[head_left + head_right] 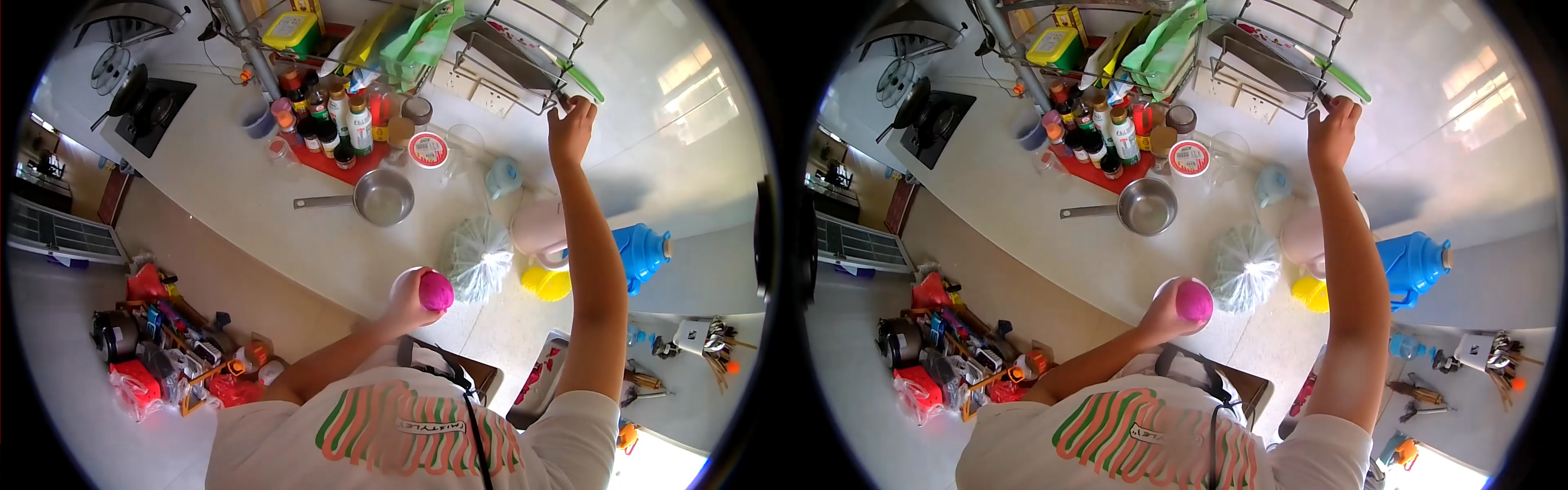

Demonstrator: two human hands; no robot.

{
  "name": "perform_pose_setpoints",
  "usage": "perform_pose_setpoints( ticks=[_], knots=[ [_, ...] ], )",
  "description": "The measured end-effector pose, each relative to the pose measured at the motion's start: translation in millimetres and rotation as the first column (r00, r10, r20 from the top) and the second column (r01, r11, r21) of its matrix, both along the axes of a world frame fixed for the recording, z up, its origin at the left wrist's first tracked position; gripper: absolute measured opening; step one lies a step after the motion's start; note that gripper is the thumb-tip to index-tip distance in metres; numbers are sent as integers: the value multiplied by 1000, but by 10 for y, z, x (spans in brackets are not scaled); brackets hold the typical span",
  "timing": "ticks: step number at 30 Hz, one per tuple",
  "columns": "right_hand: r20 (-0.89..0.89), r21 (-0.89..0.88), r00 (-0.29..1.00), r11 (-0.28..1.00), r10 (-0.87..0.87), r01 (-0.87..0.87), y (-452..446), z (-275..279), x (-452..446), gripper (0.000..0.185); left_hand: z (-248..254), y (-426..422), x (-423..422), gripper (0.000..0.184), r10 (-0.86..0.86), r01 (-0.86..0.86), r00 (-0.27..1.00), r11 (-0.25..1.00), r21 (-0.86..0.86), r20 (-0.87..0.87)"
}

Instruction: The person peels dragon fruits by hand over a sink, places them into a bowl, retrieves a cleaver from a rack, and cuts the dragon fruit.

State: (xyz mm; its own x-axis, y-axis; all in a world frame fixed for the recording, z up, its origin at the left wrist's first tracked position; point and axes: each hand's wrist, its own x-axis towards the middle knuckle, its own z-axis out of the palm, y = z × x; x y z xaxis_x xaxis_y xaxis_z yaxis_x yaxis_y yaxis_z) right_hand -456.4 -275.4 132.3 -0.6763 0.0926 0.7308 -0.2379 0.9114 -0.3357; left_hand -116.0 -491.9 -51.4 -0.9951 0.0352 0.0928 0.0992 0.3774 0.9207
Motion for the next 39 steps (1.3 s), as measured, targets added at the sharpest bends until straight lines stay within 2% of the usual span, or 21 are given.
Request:
perform_pose_setpoints(
  ticks=[2,4,5,6,7,9,11,15,17,18,19,21,24,27,28,31,34,35,37,39],
  knots=[
    [29,-30,998,998,-52,52,-24,-16,-41,36,71,-39,78,92,23,-33,996,993,114,84],
    [103,-21,990,995,-96,99,-11,25,-82,38,123,-84,127,93,-32,-30,976,960,278,216],
    [85,-14,993,996,-83,84,-1,49,-93,37,156,-102,138,94,-67,-37,959,933,359,276],
    [64,-8,996,998,-68,68,-14,87,-94,35,202,-120,141,85,-73,-35,956,933,358,285],
    [44,-3,998,999,-52,52,-22,104,-114,34,189,-129,137,84,-96,-35,950,913,406,297],
    [151,124,982,988,-114,95,90,74,-276,34,138,-152,142,82,-140,-38,938,869,494,318],
    [265,198,952,975,-156,105,122,167,-322,33,100,-163,154,78,-181,-82,919,782,618,352],
    [206,228,964,966,-167,118,178,169,-337,31,155,-142,204,59,-241,-177,890,598,782,386],
    [158,204,979,975,-126,92,192,112,-293,27,162,-149,193,50,-333,-295,840,383,875,429],
    [139,187,986,980,-91,65,244,57,-301,27,173,-156,176,48,-382,-359,813,266,895,440],
    [119,171,991,985,-58,37,273,18,-293,26,326,-203,148,55,-460,-530,740,50,846,491],
    [99,119,994,992,-44,32,315,-38,-289,27,547,-241,80,43,-462,-566,735,-15,824,497],
    [97,2,995,1000,19,-19,367,-75,-222,29,406,-240,73,43,-428,-556,751,0,831,503],
    [121,10,993,1000,-16,15,368,-37,-121,28,396,-231,71,44,-408,-544,766,-1,839,496],
    [94,23,995,1000,12,-15,393,-43,-110,28,383,-235,63,44,-437,-497,790,-45,866,431],
    [172,11,985,1000,-22,21,390,30,-92,30,380,-237,19,44,-450,-533,775,-86,842,444],
    [256,-171,966,985,35,10,476,86,-163,28,379,-237,-3,46,-498,-483,792,-155,862,354],
    [320,-305,940,952,117,-15,524,114,-133,24,375,-243,-13,47,-533,-466,793,-221,857,294],
    [257,-405,940,908,225,-107,654,61,-120,22,396,-245,-36,51,-586,-441,792,-355,824,171],
    [292,-338,936,937,198,-93,1020,-139,-176,29,484,-240,-56,54,-601,-444,778,-319,837,184]
  ],
)
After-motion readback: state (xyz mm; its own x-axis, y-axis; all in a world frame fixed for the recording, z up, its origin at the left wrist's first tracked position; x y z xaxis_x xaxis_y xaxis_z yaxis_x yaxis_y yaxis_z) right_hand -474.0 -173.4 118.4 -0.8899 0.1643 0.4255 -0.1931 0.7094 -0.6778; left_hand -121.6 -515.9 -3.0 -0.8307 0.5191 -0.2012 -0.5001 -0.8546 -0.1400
